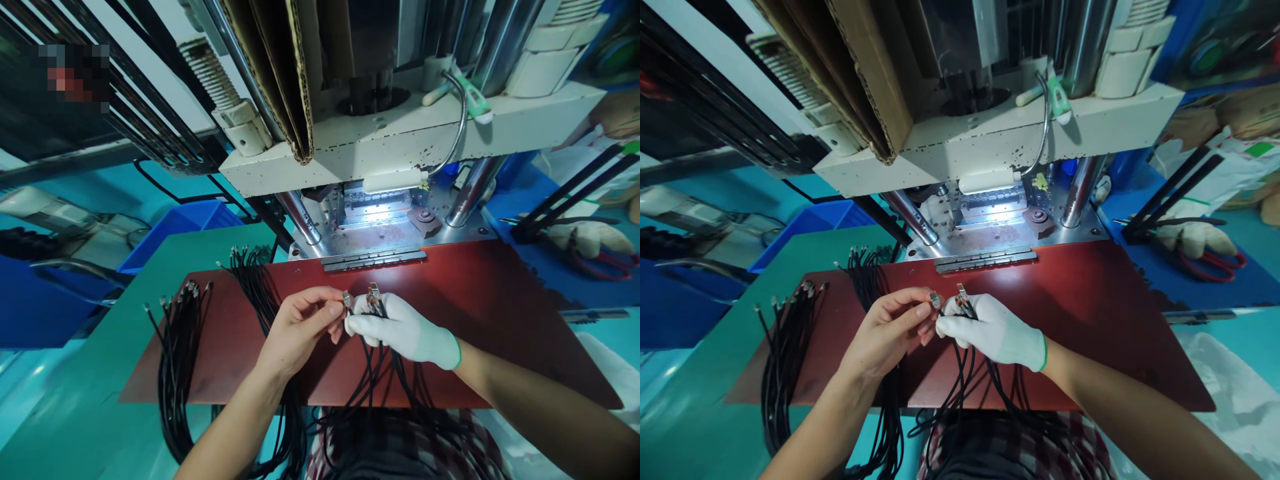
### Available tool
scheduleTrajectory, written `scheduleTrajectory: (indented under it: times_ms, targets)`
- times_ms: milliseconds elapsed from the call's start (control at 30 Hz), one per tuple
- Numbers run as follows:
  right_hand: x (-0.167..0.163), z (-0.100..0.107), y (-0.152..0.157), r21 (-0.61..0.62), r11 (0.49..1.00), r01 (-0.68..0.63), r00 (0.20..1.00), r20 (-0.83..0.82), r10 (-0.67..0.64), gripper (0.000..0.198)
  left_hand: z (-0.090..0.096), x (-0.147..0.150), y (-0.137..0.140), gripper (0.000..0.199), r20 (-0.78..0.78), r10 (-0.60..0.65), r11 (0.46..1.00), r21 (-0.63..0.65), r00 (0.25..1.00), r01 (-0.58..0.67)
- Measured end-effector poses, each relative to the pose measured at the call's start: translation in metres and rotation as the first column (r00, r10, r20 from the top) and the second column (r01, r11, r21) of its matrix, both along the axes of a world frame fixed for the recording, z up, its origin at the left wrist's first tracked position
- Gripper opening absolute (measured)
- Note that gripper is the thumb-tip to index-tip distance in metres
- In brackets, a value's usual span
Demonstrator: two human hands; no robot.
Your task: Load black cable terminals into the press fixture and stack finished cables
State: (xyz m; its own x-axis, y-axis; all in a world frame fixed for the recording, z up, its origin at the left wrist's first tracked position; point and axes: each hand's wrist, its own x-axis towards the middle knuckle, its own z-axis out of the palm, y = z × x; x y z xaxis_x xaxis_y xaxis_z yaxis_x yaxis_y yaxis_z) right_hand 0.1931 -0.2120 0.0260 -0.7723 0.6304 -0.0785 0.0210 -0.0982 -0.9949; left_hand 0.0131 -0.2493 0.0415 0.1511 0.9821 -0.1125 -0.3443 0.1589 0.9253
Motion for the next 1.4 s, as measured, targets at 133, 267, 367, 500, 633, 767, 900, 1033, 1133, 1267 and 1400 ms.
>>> scheduleTrajectory:
  times_ms: [133,267,367,500,633,767,900,1033,1133,1267,1400]
  targets:
    - [0.0,-0.001,0.0,-0.017,1.0,-0.008,1.0,-0.006,0.008,0.04,-0.001,0.001,0.002,0.005,0.054,0.002,1.0,0.004,0.999,-0.002]
    - [0.0,0.0,0.0,-0.046,0.998,-0.046,0.999,-0.005,0.046,0.036,0.001,-0.004,0.001,0.002,-0.103,-0.024,0.993,0.109,0.994,0.035]
    - [0.0,0.002,0.0,-0.07,0.994,-0.081,0.997,0.003,0.082,0.036,0.003,-0.008,-0.001,0.004,-0.239,-0.026,0.987,0.146,0.971,0.063]
    - [-0.001,0.003,-0.001,-0.083,0.992,-0.1,0.995,0.018,0.102,0.037,0.003,-0.008,-0.004,0.01,-0.261,-0.04,0.99,0.12,0.965,0.073]
    - [-0.002,0.002,-0.001,-0.062,0.993,-0.102,0.994,0.042,0.105,0.035,-0.004,-0.005,-0.004,0.013,-0.185,-0.039,0.995,0.078,0.982,0.055]
    - [-0.001,0.0,-0.001,-0.046,0.991,-0.128,0.992,0.018,0.129,0.036,-0.006,-0.001,-0.002,0.017,-0.079,-0.03,1.0,-0.011,0.996,0.029]
    - [-0.001,-0.002,0.0,-0.06,0.984,-0.17,0.985,-0.022,0.169,0.035,-0.002,0.001,-0.001,0.019,0.027,-0.051,0.99,-0.128,0.998,0.054]
    - [0.0,-0.003,0.003,-0.089,0.981,-0.173,0.985,-0.013,0.172,0.037,-0.003,0.0,0.0,0.019,0.054,-0.029,0.991,-0.126,0.998,0.036]
    - [0.001,-0.004,0.004,-0.095,0.98,-0.173,0.985,0.004,0.174,0.038,-0.007,-0.002,-0.002,0.02,0.043,0.051,0.995,-0.083,0.998,-0.047]
    - [-0.001,-0.003,0.004,-0.083,0.986,-0.144,0.987,0.064,0.149,0.037,-0.012,-0.001,-0.004,0.019,-0.122,0.035,0.999,0.042,0.992,-0.03]
    - [-0.007,-0.003,0.001,-0.179,0.984,-0.007,0.997,0.074,0.021,0.03,-0.011,0.002,-0.003,0.014,-0.172,0.152,0.979,0.16,0.973,-0.125]
